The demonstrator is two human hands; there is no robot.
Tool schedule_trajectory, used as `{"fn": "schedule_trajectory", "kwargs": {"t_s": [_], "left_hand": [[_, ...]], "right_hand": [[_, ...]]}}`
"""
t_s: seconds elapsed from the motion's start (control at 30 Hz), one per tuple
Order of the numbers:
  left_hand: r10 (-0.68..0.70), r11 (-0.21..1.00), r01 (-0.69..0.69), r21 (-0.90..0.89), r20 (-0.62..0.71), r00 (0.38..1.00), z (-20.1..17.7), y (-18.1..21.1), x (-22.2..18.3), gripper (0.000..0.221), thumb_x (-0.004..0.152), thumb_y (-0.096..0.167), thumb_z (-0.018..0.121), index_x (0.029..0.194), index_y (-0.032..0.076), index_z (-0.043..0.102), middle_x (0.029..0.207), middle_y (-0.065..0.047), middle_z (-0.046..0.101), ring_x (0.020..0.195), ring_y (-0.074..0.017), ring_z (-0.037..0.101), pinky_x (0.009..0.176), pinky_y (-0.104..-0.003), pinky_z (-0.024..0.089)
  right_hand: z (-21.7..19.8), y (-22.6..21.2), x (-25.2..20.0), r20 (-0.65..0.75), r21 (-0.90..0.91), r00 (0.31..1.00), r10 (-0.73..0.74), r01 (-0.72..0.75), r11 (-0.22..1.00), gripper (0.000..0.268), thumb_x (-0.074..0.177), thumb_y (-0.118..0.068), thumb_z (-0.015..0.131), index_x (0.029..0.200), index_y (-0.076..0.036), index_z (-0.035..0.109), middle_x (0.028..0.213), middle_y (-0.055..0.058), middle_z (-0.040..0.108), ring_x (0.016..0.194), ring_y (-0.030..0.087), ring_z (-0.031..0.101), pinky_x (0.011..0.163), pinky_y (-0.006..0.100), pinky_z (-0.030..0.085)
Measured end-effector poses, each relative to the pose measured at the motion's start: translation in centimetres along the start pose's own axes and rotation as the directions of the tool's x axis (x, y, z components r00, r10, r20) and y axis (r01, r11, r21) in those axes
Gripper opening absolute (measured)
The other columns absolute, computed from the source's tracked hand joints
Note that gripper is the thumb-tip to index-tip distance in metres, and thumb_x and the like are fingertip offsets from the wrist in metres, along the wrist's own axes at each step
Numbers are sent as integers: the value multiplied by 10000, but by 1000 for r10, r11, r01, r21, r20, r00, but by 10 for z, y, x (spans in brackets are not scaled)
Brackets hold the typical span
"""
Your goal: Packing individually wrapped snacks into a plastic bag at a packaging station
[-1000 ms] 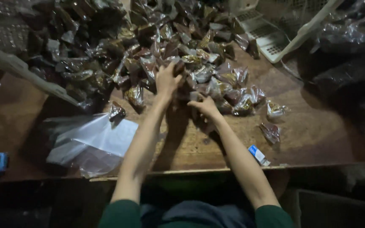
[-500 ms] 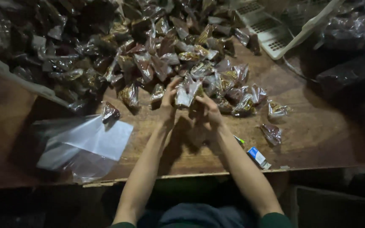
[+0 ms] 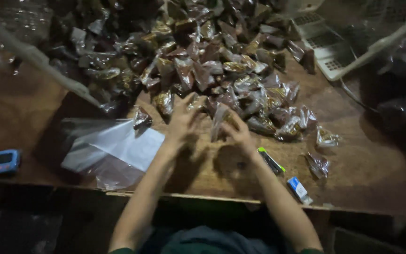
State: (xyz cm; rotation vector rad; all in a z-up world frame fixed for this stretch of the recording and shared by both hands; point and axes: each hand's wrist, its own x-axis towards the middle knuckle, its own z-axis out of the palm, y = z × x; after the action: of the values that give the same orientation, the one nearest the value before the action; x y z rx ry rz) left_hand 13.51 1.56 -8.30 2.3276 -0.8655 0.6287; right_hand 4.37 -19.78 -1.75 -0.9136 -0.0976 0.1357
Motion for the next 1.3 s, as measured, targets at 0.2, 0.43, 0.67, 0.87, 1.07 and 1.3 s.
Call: {"fn": "schedule_trajectory", "kwargs": {"t_s": [0.2, 0.43, 0.67, 0.87, 1.07, 1.3], "left_hand": [[-539, 764, 476, 435, 28, 842, -69, -93, -66, 713, 785, 440, 835, 1401, 201, 569, 1326, -193, 497, 1180, -409, 529, 869, -574, 537], [-435, 900, 436, -9, -85, 897, -122, -51, -19, 726, 890, 57, 768, 1511, 235, 435, 1438, -168, 373, 1333, -441, 435, 1100, -576, 406], [-459, 872, 361, 331, 298, 837, -150, 33, -94, 394, 874, 482, 727, 1158, 219, 650, 1026, -62, 601, 991, -352, 684, 758, -498, 602], [-590, 752, 333, 569, 356, 725, -126, 7, -176, 170, 878, 360, 694, 936, 213, 634, 921, 10, 611, 972, -232, 666, 707, -354, 617], [-479, 788, 314, 530, 207, 853, -102, 5, -180, 146, 835, 263, 650, 889, 137, 601, 848, -63, 600, 896, -265, 651, 718, -368, 575], [-449, 829, 239, 505, 346, 824, -111, 10, -177, 187, 846, 178, 640, 989, 60, 659, 972, -90, 624, 970, -287, 675, 744, -347, 610]], "right_hand": [[-1, 73, -8, 367, -730, 922, 120, 366, -577, 653, 751, -421, 753, 1325, -144, 611, 1160, 79, 546, 1107, 290, 526, 890, 407, 465], [-5, 63, -13, 338, -810, 937, 95, 340, -477, 772, 736, -385, 707, 1441, -125, 525, 1125, 139, 550, 1057, 354, 549, 800, 422, 511], [-16, 50, -5, 33, -936, 984, -176, 92, 339, 1015, 577, -214, 834, 1504, -302, 429, 1243, 111, 534, 1135, 364, 628, 957, 424, 552], [-22, 43, -7, 193, -736, 966, 171, 258, -626, 809, 634, -442, 851, 1333, -255, 488, 1149, 24, 573, 970, 256, 710, 868, 432, 576], [-36, 43, -18, 343, -654, 926, 154, 354, -669, 617, 673, -457, 766, 1215, -223, 587, 1092, 63, 543, 981, 317, 641, 683, 399, 536], [-19, 9, -42, 338, -870, 929, -151, 248, -425, 470, 887, -457, 636, 1317, -278, 573, 1049, 61, 580, 960, 290, 676, 697, 383, 590]]}}
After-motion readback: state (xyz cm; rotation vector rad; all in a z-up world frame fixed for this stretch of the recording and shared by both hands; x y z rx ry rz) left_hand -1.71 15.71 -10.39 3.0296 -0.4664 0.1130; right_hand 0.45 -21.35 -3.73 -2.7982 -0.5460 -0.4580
